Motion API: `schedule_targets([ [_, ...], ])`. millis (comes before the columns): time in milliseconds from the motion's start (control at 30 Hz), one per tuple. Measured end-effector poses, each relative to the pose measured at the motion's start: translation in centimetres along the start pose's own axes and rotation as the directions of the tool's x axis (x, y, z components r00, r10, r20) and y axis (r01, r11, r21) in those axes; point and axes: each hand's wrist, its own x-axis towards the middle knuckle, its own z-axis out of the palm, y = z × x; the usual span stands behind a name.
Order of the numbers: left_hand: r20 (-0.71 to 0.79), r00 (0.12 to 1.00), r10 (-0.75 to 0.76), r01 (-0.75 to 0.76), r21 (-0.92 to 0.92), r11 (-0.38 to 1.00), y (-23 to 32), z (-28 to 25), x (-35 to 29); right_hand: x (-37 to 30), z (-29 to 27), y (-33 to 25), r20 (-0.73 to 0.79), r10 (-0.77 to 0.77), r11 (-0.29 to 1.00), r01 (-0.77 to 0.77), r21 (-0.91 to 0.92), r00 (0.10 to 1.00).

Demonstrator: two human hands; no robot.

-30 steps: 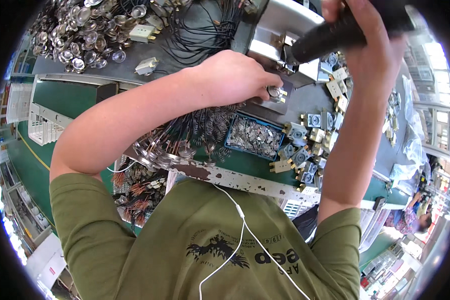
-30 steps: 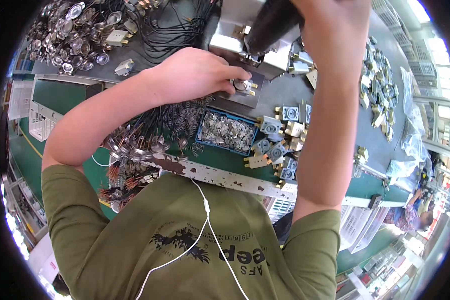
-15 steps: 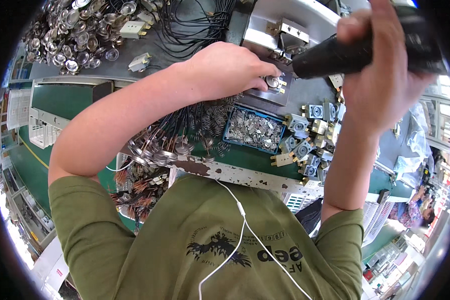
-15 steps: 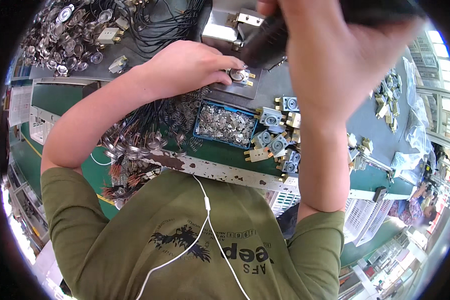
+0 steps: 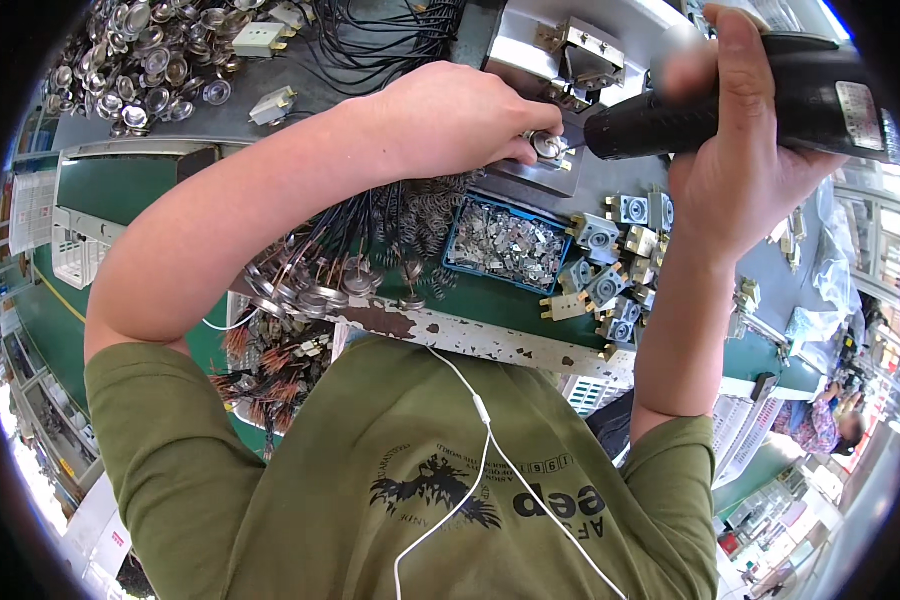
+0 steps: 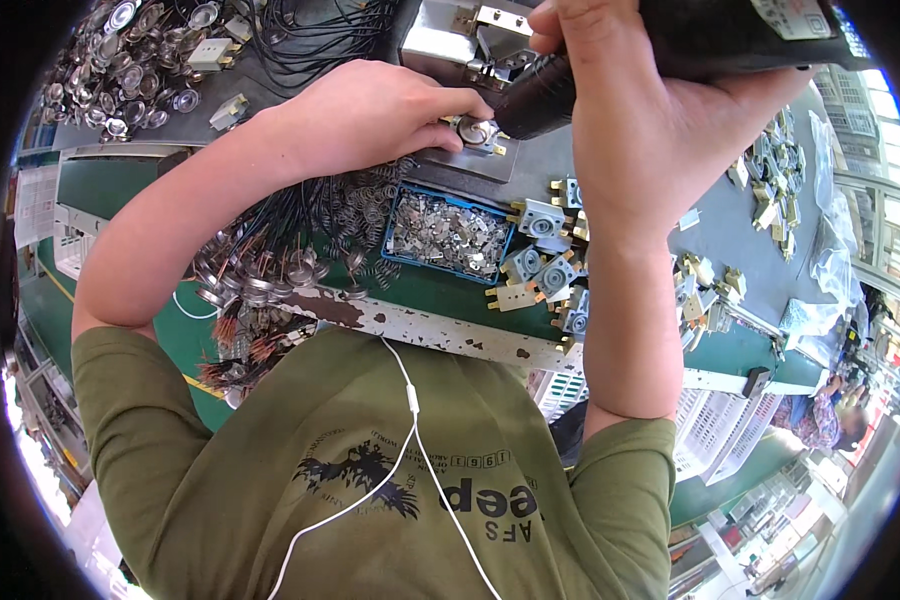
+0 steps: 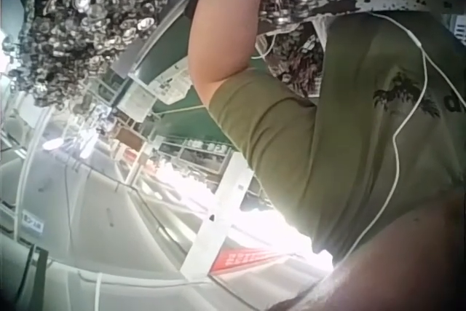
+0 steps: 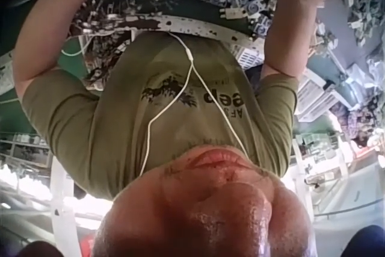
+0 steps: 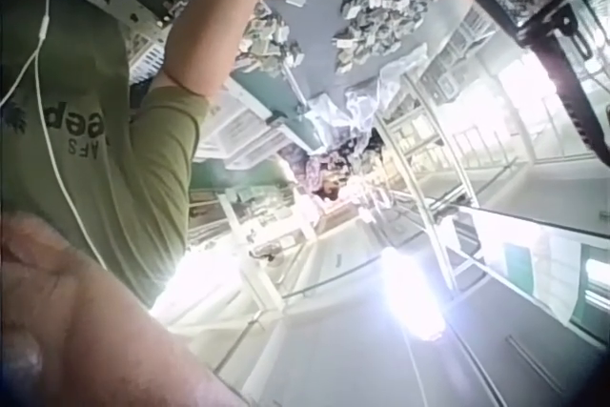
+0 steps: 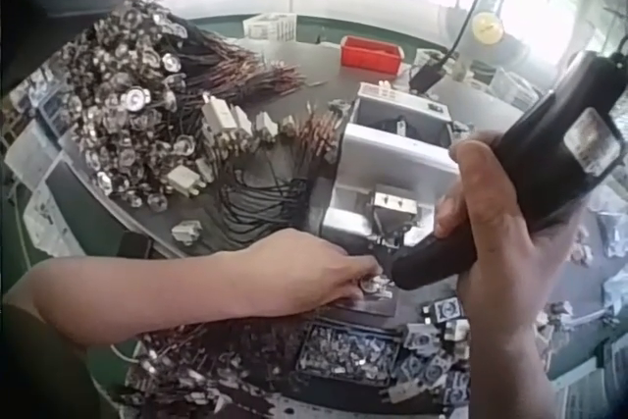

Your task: Assembling electronic components and wiring at a factory workstation.

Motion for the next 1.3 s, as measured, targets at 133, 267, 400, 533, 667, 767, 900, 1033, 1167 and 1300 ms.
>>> schedule_targets([
  [133,-0.048,0.999,0.020,-0.020,-0.003,1.000,-0.2,0.6,-0.2,-0.4,0.3,0.0,-0.028,0.028,0.999,-0.029,-0.032,0.999],
  [267,-0.040,0.999,0.020,-0.019,0.014,1.000,-0.2,0.7,-0.1,-0.7,0.4,-0.3,0.017,-0.013,0.998,0.014,-0.066,1.000],
  [400,-0.071,0.997,0.036,-0.035,0.018,0.999,-0.5,0.9,-0.1,-0.4,0.5,-0.1,-0.001,0.004,1.000,-0.004,-0.017,1.000],
  [533,-0.085,0.995,0.049,-0.048,0.021,0.999,-0.5,0.9,0.0,-0.2,0.3,0.6,-0.002,-0.029,1.000,0.029,-0.003,1.000],
  [667,-0.100,0.993,0.064,-0.060,0.044,0.997,-0.5,1.3,-0.1,-0.7,0.4,0.3,0.031,-0.017,1.000,0.017,-0.020,0.999],
  [767,-0.118,0.990,0.082,-0.074,0.069,0.995,-0.6,1.5,-0.1,-1.1,0.4,0.0,0.065,-0.008,0.997,0.013,-0.079,0.998],
  [900,-0.147,0.983,0.109,-0.100,0.069,0.993,-0.6,2.0,-0.3,-1.3,0.5,0.4,0.101,-0.097,0.993,0.104,-0.062,0.990],
  [1033,-0.165,0.981,0.106,-0.093,0.079,0.992,-0.7,2.2,-0.3,-1.5,1.0,-0.8,0.122,-0.027,0.991,0.043,-0.129,0.992],
  [1167,-0.189,0.973,0.131,-0.115,0.094,0.989,-0.8,2.4,-0.4,-0.9,1.0,0.9,0.170,-0.202,0.973,0.218,-0.081,0.965],
  [1300,-0.247,0.936,0.252,-0.221,0.145,0.964,-0.4,1.2,-0.4,-0.2,-1.9,-1.5,0.532,-0.308,0.480,0.611,-0.629,0.789],
])
